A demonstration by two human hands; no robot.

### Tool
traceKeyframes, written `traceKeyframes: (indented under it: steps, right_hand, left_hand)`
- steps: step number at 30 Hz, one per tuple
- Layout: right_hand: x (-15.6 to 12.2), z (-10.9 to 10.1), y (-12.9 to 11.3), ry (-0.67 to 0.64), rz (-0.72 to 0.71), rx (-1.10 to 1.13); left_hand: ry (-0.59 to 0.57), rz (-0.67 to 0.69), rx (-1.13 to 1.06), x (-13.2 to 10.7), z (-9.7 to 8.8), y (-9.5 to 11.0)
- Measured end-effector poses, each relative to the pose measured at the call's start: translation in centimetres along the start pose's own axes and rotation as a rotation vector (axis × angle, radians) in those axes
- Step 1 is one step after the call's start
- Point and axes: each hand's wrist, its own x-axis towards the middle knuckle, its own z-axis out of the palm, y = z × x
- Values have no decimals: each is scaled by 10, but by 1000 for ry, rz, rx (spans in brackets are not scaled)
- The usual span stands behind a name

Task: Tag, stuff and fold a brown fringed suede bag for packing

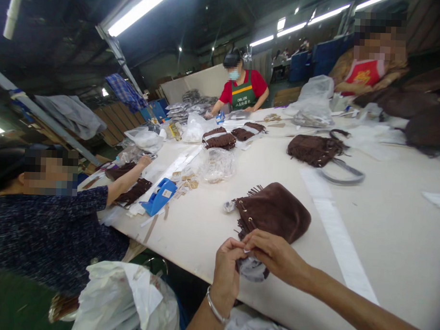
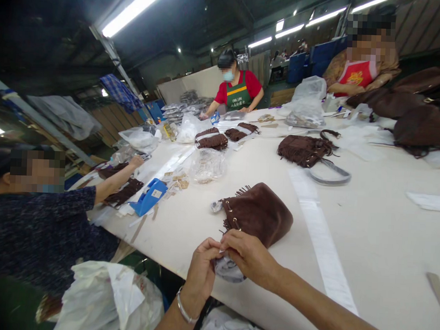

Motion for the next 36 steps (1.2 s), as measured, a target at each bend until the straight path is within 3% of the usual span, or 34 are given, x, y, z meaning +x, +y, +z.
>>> traceKeyframes:
  steps: [11,18,25,28,32,36]
  right_hand:
    - [-9,-26,-13,-137,-105,-23]
    - [-12,-28,-14,-129,-117,-23]
    - [-17,-32,-13,-152,-154,-7]
    - [-24,-24,-11,-61,-81,22]
    - [-30,-9,-2,105,134,257]
    - [-29,-8,4,121,211,324]
  left_hand:
    - [-120,-154,-67,-7,-3,10]
    - [-212,-129,-72,-11,-3,11]
    - [-221,-178,-109,-9,-6,7]
    - [-205,-202,-107,-10,-2,9]
    - [-172,-203,-72,-8,-1,11]
    - [-120,-163,74,-8,2,7]
